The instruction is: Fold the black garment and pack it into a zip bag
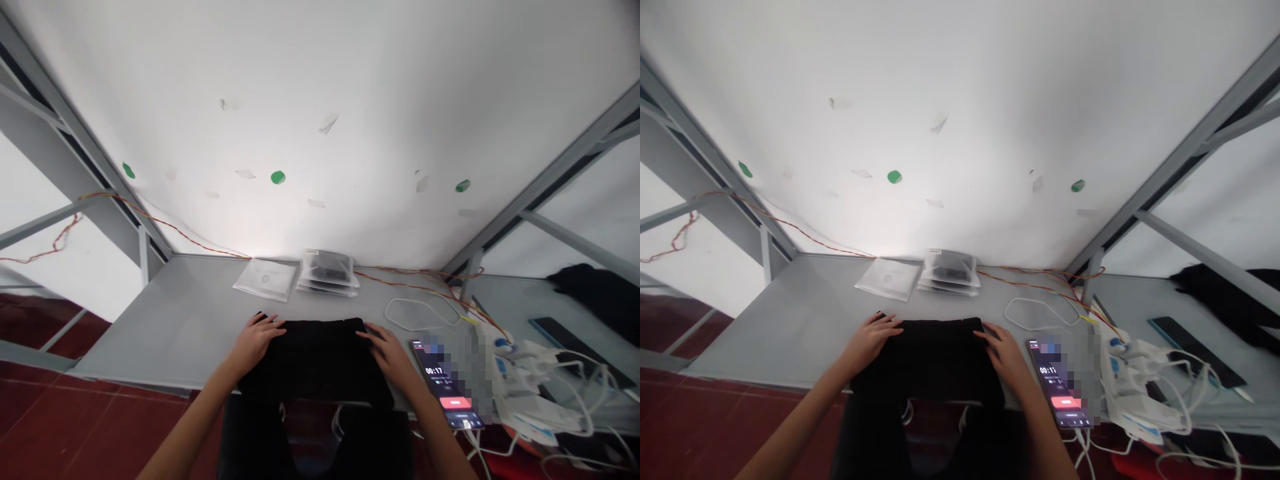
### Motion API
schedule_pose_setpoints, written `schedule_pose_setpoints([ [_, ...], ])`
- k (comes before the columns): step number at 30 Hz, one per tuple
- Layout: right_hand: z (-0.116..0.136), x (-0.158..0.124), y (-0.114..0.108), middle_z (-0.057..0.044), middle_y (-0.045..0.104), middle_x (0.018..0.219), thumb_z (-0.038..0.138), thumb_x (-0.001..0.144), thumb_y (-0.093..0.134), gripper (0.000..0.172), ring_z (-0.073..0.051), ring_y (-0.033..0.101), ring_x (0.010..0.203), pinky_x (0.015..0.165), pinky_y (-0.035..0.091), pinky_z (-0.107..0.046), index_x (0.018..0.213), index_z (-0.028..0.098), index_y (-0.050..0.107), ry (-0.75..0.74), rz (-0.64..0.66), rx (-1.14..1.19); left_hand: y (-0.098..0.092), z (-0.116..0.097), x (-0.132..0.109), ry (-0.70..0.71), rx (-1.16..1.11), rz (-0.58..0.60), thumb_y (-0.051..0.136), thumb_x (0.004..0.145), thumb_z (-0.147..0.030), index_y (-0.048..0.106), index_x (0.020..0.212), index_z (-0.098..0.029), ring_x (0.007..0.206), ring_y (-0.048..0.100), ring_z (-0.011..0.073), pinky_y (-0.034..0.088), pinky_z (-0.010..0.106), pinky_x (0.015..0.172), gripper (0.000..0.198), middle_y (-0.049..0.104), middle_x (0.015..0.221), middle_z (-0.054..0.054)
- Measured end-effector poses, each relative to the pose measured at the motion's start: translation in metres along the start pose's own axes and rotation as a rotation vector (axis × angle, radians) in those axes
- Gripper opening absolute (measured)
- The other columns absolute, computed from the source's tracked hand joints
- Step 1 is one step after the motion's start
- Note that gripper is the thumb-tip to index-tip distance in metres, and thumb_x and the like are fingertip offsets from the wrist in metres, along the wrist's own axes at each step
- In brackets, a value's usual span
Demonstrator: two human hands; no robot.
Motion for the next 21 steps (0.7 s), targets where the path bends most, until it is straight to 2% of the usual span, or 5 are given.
schedule_pose_setpoints([
  [7,0.029,-0.048,-0.007,-0.004,0.056,0.155,0.022,0.1,0.052,0.054,-0.028,0.051,0.144,0.115,0.048,-0.056,0.151,0.038,0.051,-0.161,0.041,-0.129,0.005,-0.04,-0.081,0.207,0.242,0.172,0.066,0.096,-0.047,0.026,0.164,-0.031,0.152,0.038,0.0335,0.031,0.061,0.123,0.079,0.04,0.164,0.01],
  [10,0.036,-0.075,-0.005,-0.002,0.055,0.155,0.034,0.096,0.065,0.064,-0.033,0.048,0.146,0.115,0.047,-0.06,0.156,0.042,0.043,-0.234,0.241,-0.162,0.013,-0.026,-0.107,0.202,0.327,0.187,0.058,0.102,-0.031,0.02,0.164,-0.034,0.151,0.04,0.0315,0.033,0.059,0.123,0.073,0.041,0.164,0.007],
  [13,0.03,-0.091,-0.004,-0.003,0.051,0.157,0.041,0.086,0.076,0.085,-0.035,0.048,0.145,0.115,0.046,-0.06,0.16,0.042,0.033,-0.225,0.354,-0.16,0.017,-0.008,-0.118,0.194,0.306,0.177,0.044,0.106,-0.021,0.023,0.164,-0.035,0.15,0.042,0.0263,0.036,0.053,0.123,0.063,0.045,0.162,0.004],
  [18,0.008,-0.101,-0.005,0.0,0.061,0.148,0.006,0.079,0.06,0.082,-0.028,0.058,0.137,0.11,0.051,-0.051,0.152,0.043,0.05,-0.198,0.348,-0.137,0.011,0.001,-0.115,0.105,0.098,0.149,0.041,0.105,-0.02,0.044,0.155,-0.038,0.145,0.049,0.0234,0.038,0.051,0.122,0.053,0.053,0.156,0.001],
  [21,0.001,-0.103,-0.007,-0.005,0.068,0.141,0.006,0.076,0.052,0.071,-0.029,0.062,0.133,0.105,0.053,-0.049,0.141,0.032,0.064,-0.131,0.309,-0.091,0.006,0.002,-0.106,-0.085,-0.076,0.009,0.047,0.103,-0.029,0.069,0.133,-0.033,0.128,0.065,0.0229,0.047,0.044,0.115,0.037,0.072,0.134,0.002],
])
Point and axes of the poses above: each hand's wrist, its own x-axis towards the middle knuckle, its own y-axis out of the palm, z = x × y, the point moved 3 cm from there along x, towards the middle knuckle
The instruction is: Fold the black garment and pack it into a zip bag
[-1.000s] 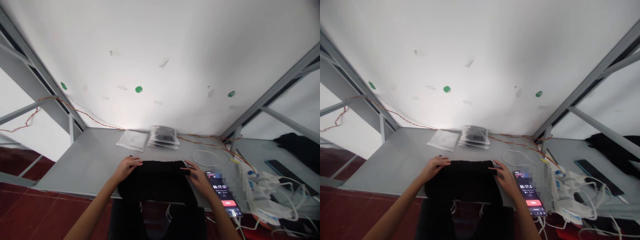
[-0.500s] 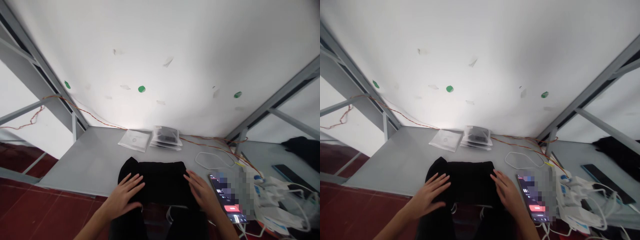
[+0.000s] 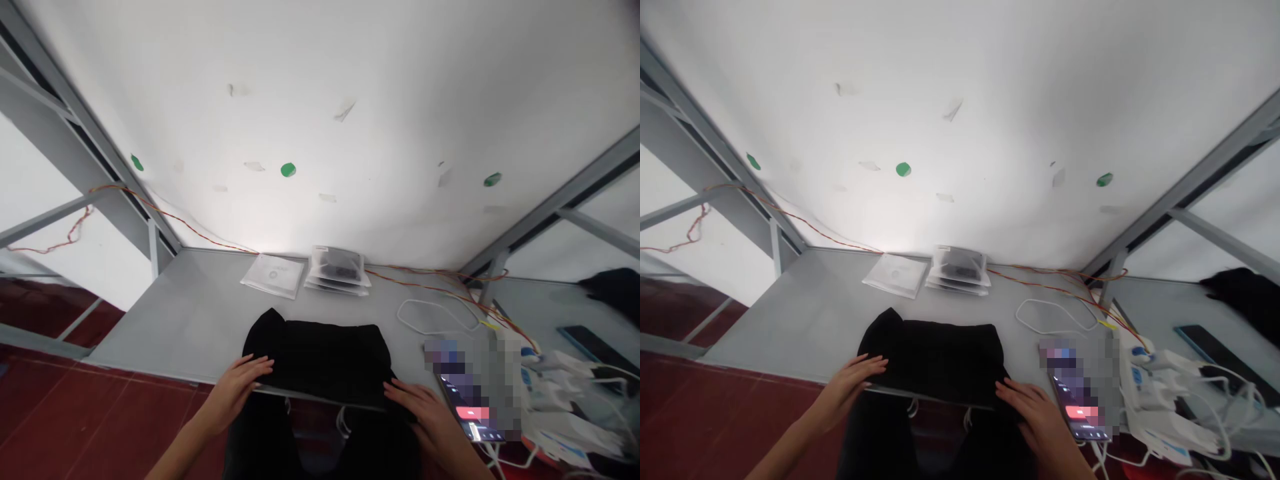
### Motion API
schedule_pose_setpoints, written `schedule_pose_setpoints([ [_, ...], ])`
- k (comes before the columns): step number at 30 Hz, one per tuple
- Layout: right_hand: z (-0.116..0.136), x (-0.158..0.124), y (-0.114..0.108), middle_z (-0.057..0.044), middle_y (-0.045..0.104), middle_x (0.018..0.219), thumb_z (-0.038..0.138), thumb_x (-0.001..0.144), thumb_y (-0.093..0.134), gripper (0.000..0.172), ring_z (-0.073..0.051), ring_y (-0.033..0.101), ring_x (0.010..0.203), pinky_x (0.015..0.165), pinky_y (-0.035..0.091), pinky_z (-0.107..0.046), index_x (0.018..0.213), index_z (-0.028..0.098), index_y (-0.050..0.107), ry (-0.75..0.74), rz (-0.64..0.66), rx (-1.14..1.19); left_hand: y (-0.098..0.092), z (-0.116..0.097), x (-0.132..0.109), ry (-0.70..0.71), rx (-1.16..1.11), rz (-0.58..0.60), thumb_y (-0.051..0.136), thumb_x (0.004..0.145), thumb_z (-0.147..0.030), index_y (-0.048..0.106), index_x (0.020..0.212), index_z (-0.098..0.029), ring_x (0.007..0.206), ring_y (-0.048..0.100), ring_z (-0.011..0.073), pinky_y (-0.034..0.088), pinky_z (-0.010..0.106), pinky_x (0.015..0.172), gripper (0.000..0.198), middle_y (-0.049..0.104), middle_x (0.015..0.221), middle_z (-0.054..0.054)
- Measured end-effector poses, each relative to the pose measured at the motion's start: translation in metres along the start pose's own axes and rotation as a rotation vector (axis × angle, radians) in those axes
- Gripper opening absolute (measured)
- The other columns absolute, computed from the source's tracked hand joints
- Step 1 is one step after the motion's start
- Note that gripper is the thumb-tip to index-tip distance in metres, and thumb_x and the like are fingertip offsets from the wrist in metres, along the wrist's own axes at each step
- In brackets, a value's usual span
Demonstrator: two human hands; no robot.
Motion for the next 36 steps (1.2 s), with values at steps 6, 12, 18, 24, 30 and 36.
schedule_pose_setpoints([
  [6,0.014,0.028,-0.008,-0.011,0.08,0.104,0.037,0.097,0.044,0.033,-0.027,0.076,0.095,0.083,0.061,-0.04,0.108,0.022,0.071,0.335,-0.384,0.099,0.006,0.005,0.024,-0.319,0.02,-0.325,0.046,0.103,-0.045,0.075,0.109,-0.024,0.093,0.076,0.024,0.06,0.036,0.082,0.036,0.081,0.104,0.006],
  [12,0.027,0.055,0.004,-0.011,0.076,0.103,0.047,0.099,0.045,0.041,-0.028,0.073,0.087,0.075,0.057,-0.04,0.125,0.019,0.059,0.511,-0.551,-0.023,0.018,0.001,0.048,-0.434,0.159,-0.484,0.055,0.099,-0.047,0.075,0.102,-0.022,0.089,0.074,0.0265,0.054,0.038,0.084,0.032,0.08,0.096,0.007],
  [18,0.038,0.059,0.008,-0.014,0.068,0.106,0.039,0.096,0.047,0.036,-0.03,0.064,0.095,0.085,0.05,-0.046,0.113,0.02,0.072,0.499,-0.625,-0.161,0.017,-0.02,0.052,-0.414,0.293,-0.545,0.056,0.1,-0.037,0.074,0.111,-0.024,0.093,0.071,0.0274,0.049,0.039,0.086,0.024,0.077,0.099,0.008],
  [24,0.07,0.08,0.009,-0.01,0.066,0.118,0.018,0.092,0.048,0.042,-0.031,0.059,0.108,0.096,0.041,-0.049,0.117,0.031,0.077,0.335,-0.591,-0.326,0.036,-0.062,0.062,-0.105,0.313,-0.416,0.053,0.102,-0.026,0.073,0.121,-0.031,0.132,0.059,0.026,0.035,0.045,0.115,0.028,0.068,0.138,0.005],
  [30,0.053,0.106,0.012,-0.009,0.069,0.114,0.038,0.096,0.057,0.032,-0.028,0.064,0.104,0.088,0.048,-0.042,0.122,0.03,0.073,0.266,-0.467,-0.293,0.047,-0.052,0.075,-0.14,0.286,-0.313,0.056,0.101,-0.023,0.075,0.114,-0.028,0.112,0.069,0.025,0.048,0.042,0.098,0.024,0.073,0.129,0.006],
  [36,0.036,0.109,0.005,-0.007,0.069,0.103,0.036,0.098,0.054,0.025,-0.024,0.068,0.091,0.078,0.054,-0.036,0.112,0.027,0.072,0.279,-0.465,-0.275,0.035,-0.047,0.085,-0.283,0.256,-0.343,0.06,0.098,-0.025,0.073,0.091,-0.025,0.092,0.069,0.0198,0.05,0.031,0.076,0.014,0.075,0.106,0.002],
])
Point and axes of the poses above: each hand's wrist, its own x-axis towards the middle knuckle, its own y-axis out of the palm, z = x × y, the point moved 3 cm from there along x, towards the middle knuckle
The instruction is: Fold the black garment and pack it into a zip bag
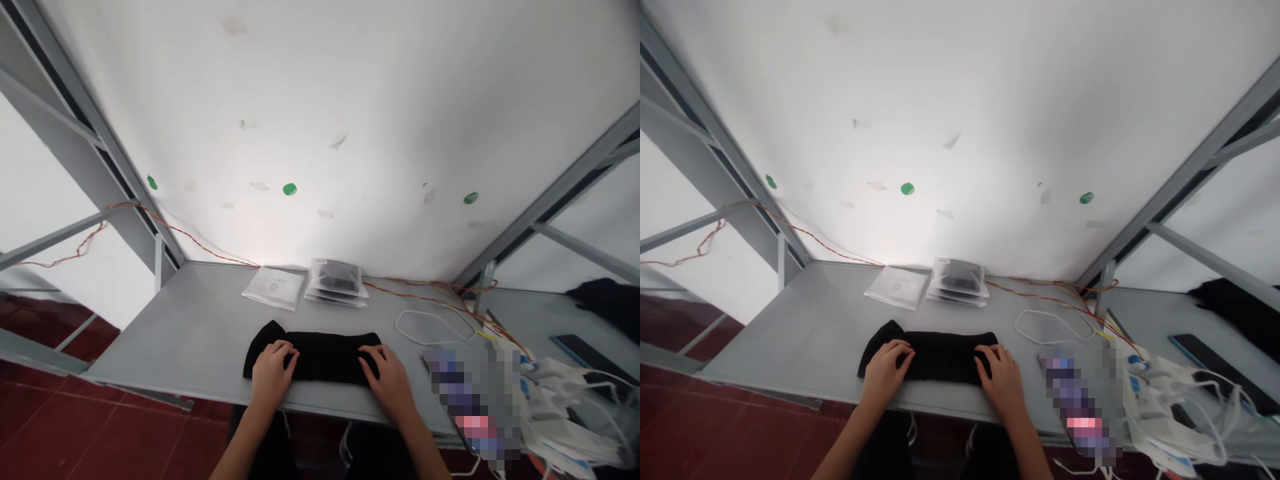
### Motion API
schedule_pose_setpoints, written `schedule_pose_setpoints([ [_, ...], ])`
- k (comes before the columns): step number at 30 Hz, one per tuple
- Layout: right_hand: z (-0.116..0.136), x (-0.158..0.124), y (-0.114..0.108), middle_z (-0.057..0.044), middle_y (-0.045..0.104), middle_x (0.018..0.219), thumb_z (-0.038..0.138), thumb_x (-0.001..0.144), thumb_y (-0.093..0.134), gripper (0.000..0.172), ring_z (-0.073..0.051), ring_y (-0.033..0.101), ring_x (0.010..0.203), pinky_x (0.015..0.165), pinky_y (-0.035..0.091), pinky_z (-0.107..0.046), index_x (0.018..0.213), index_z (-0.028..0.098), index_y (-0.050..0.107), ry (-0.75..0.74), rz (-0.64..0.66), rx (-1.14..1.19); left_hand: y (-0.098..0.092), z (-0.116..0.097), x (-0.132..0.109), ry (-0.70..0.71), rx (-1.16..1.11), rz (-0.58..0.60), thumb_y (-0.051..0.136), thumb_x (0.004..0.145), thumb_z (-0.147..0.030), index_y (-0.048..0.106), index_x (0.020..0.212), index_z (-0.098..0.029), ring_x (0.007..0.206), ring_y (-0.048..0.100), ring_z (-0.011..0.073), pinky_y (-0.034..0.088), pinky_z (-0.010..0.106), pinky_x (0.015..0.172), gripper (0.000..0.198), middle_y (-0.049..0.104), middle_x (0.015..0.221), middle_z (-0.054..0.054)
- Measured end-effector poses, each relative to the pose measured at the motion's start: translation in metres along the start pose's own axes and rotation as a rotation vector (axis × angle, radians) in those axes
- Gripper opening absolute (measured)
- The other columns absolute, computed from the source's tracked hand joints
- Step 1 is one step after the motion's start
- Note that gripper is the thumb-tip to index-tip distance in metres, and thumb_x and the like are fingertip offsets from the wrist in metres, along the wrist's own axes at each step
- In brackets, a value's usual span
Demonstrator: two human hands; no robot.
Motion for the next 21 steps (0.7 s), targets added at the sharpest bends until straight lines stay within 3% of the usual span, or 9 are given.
schedule_pose_setpoints([
  [2,0.006,-0.001,0.0,-0.008,0.07,0.105,0.032,0.098,0.052,0.024,-0.026,0.068,0.092,0.079,0.054,-0.04,0.11,0.028,0.072,0.026,-0.013,-0.023,-0.001,-0.003,0.003,-0.043,0.001,-0.006,0.063,0.095,-0.023,0.071,0.087,-0.025,0.087,0.068,0.0191,0.047,0.03,0.071,0.011,0.073,0.1,0.001],
  [4,0.016,-0.002,0.004,-0.01,0.071,0.117,0.022,0.097,0.049,0.029,-0.03,0.068,0.105,0.09,0.052,-0.047,0.112,0.029,0.073,0.038,-0.029,-0.045,-0.001,-0.008,0.005,-0.061,0.006,-0.018,0.064,0.093,-0.021,0.07,0.085,-0.025,0.088,0.066,0.0207,0.046,0.031,0.072,0.01,0.072,0.098,0.001],
  [7,0.031,-0.004,0.018,-0.005,0.066,0.143,0.0,0.089,0.039,0.059,-0.027,0.056,0.137,0.115,0.038,-0.053,0.129,0.03,0.069,-0.093,0.016,-0.039,0.003,-0.015,0.002,-0.025,0.006,-0.037,0.062,0.093,-0.015,0.071,0.088,-0.025,0.104,0.063,0.0251,0.045,0.038,0.086,0.014,0.072,0.105,0.004],
  [9,0.035,-0.005,0.028,-0.002,0.063,0.148,-0.006,0.084,0.035,0.072,-0.023,0.052,0.143,0.121,0.033,-0.051,0.141,0.028,0.062,-0.184,0.062,-0.026,0.007,-0.017,-0.002,0.025,-0.007,-0.032,0.056,0.094,-0.01,0.072,0.09,-0.025,0.106,0.063,0.0247,0.044,0.04,0.09,0.022,0.073,0.106,0.004],
  [15,0.013,-0.003,0.031,-0.003,0.061,0.15,0.008,0.092,0.038,0.062,-0.023,0.056,0.14,0.114,0.045,-0.051,0.146,0.03,0.058,-0.136,0.154,0.045,0.011,0.0,0.0,0.144,-0.059,0.0,0.05,0.097,-0.011,0.074,0.096,-0.025,0.093,0.068,0.0208,0.051,0.036,0.082,0.028,0.075,0.101,0.004],
  [19,0.006,0.0,0.026,-0.004,0.064,0.147,0.012,0.094,0.04,0.057,-0.022,0.058,0.139,0.11,0.05,-0.048,0.143,0.031,0.061,-0.152,0.176,0.078,0.003,0.01,0.0,0.236,-0.068,0.023,0.052,0.098,-0.015,0.075,0.107,-0.028,0.099,0.07,0.0193,0.051,0.037,0.095,0.028,0.077,0.105,0.003],
  [21,0.007,0.0,0.024,-0.005,0.064,0.147,0.014,0.095,0.041,0.055,-0.023,0.058,0.138,0.109,0.051,-0.047,0.143,0.03,0.061,-0.162,0.163,0.078,-0.003,0.011,-0.007,0.254,-0.055,0.015,0.053,0.098,-0.015,0.074,0.111,-0.03,0.109,0.069,0.0217,0.043,0.046,0.109,0.029,0.077,0.111,0.003],
])
Point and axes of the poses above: each hand's wrist, its own x-axis towards the middle knuckle, its own y-axis out of the palm, z = x × y, the point moved 3 cm from there along x, towards the middle knuckle
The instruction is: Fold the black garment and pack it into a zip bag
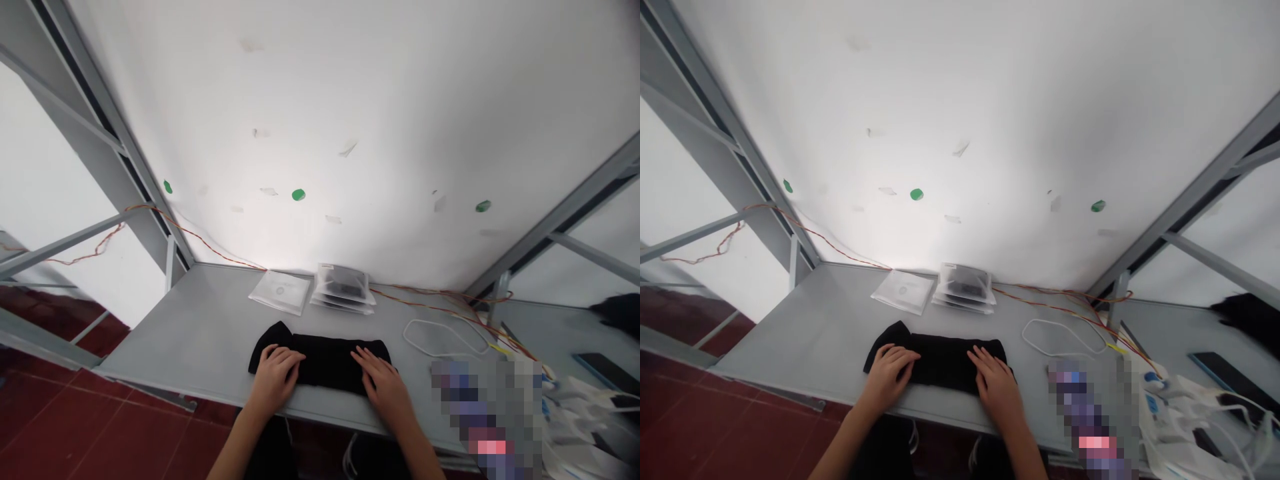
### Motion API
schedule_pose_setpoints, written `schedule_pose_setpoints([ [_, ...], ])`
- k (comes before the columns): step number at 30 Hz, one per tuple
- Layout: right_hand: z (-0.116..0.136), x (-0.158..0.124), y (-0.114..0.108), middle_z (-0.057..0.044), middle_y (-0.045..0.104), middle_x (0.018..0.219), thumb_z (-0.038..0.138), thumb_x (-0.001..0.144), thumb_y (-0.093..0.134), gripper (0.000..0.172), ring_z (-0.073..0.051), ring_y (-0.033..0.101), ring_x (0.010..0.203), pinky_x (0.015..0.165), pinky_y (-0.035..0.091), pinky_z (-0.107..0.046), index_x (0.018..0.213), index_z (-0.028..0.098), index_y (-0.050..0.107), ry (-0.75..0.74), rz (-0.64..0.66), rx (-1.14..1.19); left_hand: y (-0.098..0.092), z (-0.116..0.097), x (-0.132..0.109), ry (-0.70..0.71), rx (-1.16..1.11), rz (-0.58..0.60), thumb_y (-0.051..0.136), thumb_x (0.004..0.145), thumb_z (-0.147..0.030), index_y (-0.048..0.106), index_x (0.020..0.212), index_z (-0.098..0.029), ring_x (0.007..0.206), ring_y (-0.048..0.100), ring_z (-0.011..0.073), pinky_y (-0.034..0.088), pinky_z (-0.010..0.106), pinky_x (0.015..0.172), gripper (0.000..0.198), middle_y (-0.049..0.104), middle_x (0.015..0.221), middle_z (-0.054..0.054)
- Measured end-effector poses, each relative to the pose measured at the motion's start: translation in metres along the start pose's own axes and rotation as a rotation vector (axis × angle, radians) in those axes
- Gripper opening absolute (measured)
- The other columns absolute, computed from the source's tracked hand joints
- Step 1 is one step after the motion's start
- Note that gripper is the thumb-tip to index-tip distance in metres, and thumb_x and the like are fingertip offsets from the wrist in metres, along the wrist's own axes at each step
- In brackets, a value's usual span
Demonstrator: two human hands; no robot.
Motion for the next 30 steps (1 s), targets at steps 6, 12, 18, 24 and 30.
schedule_pose_setpoints([
  [6,0.007,-0.001,0.0,-0.005,0.063,0.147,0.016,0.097,0.039,0.053,-0.023,0.057,0.139,0.108,0.05,-0.047,0.143,0.028,0.061,0.015,-0.019,-0.019,-0.016,0.005,-0.033,-0.614,0.441,-0.249,0.057,0.096,-0.053,0.06,0.137,-0.014,0.118,0.058,0.0418,0.043,0.062,0.098,0.057,0.06,0.133,0.024],
  [12,0.006,-0.001,-0.001,-0.004,0.064,0.146,0.016,0.096,0.041,0.054,-0.023,0.058,0.138,0.109,0.049,-0.047,0.144,0.03,0.061,0.009,-0.023,0.003,-0.027,0.022,-0.031,-0.835,0.219,-0.09,0.059,0.087,-0.059,0.061,0.11,-0.012,0.112,0.059,0.0443,0.043,0.062,0.094,0.052,0.064,0.109,0.021],
  [18,0.014,0.003,0.001,-0.004,0.063,0.147,0.01,0.092,0.043,0.058,-0.025,0.059,0.138,0.112,0.046,-0.053,0.142,0.031,0.063,0.046,-0.022,-0.019,-0.027,0.03,-0.023,-0.791,-0.086,-0.12,0.055,0.087,-0.057,0.051,0.105,-0.023,0.094,0.072,0.0343,0.054,0.045,0.08,0.038,0.07,0.097,0.01],
  [24,0.072,0.024,0.008,-0.007,0.048,0.16,0.024,0.103,0.042,0.053,-0.029,0.044,0.149,0.122,0.035,-0.057,0.156,0.026,0.047,-0.016,0.0,0.075,-0.023,0.024,-0.027,-0.843,-0.66,-0.348,0.076,0.072,-0.06,0.042,0.139,-0.023,0.097,0.078,0.0319,0.061,0.046,0.088,0.083,0.078,0.099,0.007],
  [30,0.095,0.033,0.018,0.0,0.039,0.164,0.026,0.105,0.04,0.056,-0.031,0.038,0.152,0.12,0.034,-0.063,0.159,0.039,0.036,-0.008,0.067,0.048,-0.014,0.011,-0.032,-0.895,-1.174,-0.467,0.086,0.071,-0.049,0.044,0.149,-0.029,0.119,0.071,0.0305,0.057,0.045,0.104,0.091,0.077,0.12,0.008],
])
Point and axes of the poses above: each hand's wrist, its own x-axis towards the middle knuckle, its own y-axis out of the palm, z = x × y, the point moved 3 cm from there along x, towards the middle knuckle
